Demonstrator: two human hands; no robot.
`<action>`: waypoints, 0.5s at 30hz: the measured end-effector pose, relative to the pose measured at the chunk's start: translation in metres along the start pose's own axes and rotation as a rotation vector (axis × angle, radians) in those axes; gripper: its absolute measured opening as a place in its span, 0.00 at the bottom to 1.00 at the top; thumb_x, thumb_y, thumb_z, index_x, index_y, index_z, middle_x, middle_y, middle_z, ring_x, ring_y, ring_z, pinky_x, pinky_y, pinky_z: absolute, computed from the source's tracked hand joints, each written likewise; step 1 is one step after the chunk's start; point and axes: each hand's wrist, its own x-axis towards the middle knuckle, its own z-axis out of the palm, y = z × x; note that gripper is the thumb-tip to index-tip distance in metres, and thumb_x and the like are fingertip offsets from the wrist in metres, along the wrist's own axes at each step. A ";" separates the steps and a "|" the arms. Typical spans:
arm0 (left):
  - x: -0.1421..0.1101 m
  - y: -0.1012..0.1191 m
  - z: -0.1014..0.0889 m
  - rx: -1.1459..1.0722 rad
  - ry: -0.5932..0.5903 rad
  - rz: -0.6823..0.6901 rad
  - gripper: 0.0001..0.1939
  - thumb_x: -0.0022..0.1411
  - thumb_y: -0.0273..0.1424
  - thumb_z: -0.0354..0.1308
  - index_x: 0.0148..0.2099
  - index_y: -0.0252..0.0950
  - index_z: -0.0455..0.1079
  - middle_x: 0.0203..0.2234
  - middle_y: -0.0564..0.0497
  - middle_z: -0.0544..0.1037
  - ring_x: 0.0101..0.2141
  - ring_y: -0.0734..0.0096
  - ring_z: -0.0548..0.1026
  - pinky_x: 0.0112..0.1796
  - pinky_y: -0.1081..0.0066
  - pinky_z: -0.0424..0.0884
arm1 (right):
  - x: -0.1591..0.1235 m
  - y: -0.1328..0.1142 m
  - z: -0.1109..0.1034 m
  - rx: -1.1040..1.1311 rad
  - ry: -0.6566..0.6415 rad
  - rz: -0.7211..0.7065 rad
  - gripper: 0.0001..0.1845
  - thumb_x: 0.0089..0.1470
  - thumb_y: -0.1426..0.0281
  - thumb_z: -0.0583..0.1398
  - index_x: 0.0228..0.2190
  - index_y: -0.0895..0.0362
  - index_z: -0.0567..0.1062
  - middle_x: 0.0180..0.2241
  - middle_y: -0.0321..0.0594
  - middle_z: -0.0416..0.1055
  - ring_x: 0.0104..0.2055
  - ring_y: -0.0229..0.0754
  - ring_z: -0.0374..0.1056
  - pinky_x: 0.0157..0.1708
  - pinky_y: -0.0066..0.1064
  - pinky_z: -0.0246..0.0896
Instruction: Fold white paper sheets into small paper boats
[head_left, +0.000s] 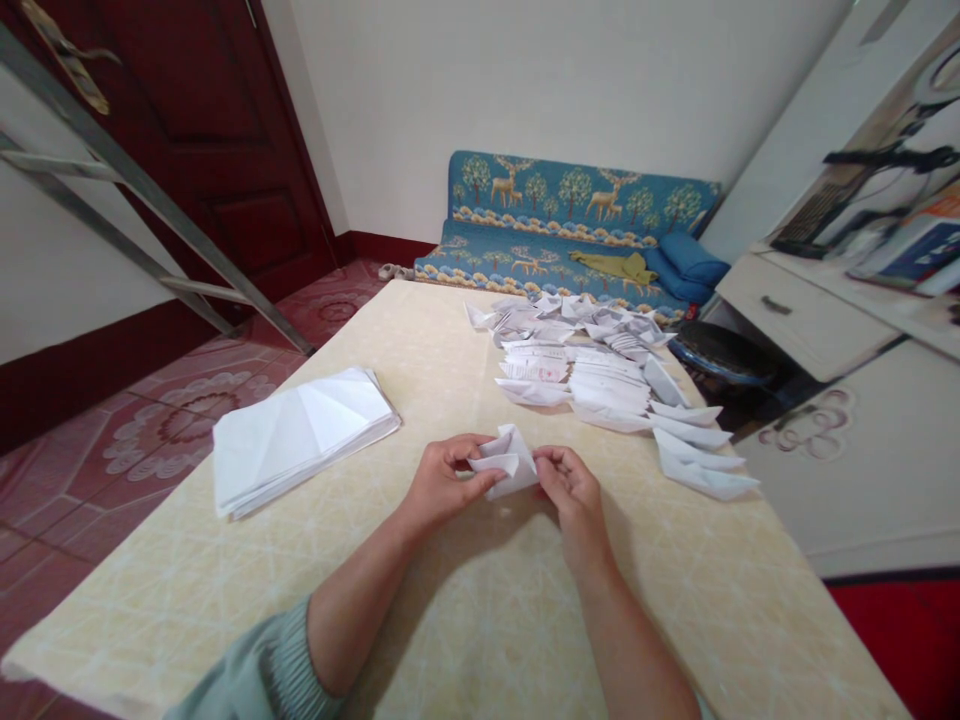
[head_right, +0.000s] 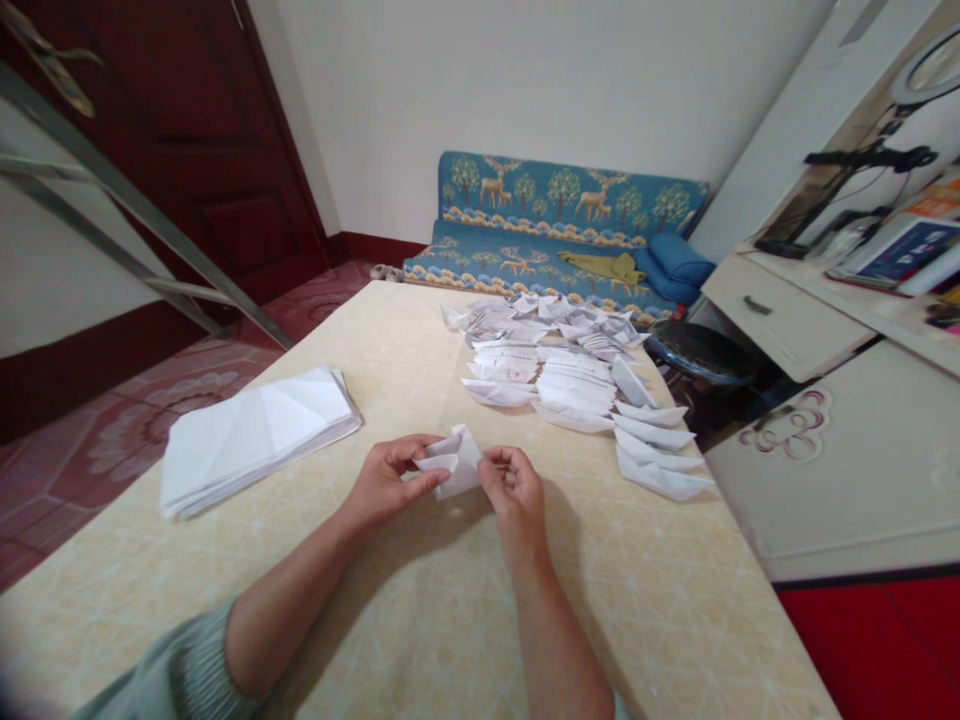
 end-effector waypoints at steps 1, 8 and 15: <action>0.000 0.000 0.001 -0.002 -0.002 0.000 0.14 0.51 0.35 0.62 0.21 0.32 0.64 0.35 0.43 0.77 0.33 0.68 0.75 0.32 0.73 0.69 | 0.000 -0.002 0.001 0.026 -0.040 -0.006 0.17 0.46 0.60 0.62 0.36 0.58 0.71 0.31 0.41 0.73 0.31 0.40 0.69 0.30 0.28 0.63; -0.002 0.002 0.005 0.019 -0.010 -0.006 0.13 0.50 0.34 0.62 0.23 0.31 0.65 0.29 0.46 0.76 0.30 0.71 0.73 0.31 0.74 0.68 | -0.001 -0.004 0.005 0.086 -0.128 -0.007 0.22 0.43 0.66 0.65 0.42 0.58 0.72 0.38 0.44 0.74 0.39 0.44 0.70 0.38 0.35 0.65; -0.004 0.000 0.009 -0.099 0.041 -0.114 0.20 0.48 0.36 0.64 0.40 0.34 0.61 0.22 0.57 0.69 0.21 0.79 0.67 0.23 0.79 0.63 | -0.002 -0.002 0.004 -0.021 -0.113 -0.080 0.11 0.46 0.65 0.63 0.33 0.58 0.76 0.30 0.39 0.74 0.31 0.41 0.68 0.31 0.30 0.63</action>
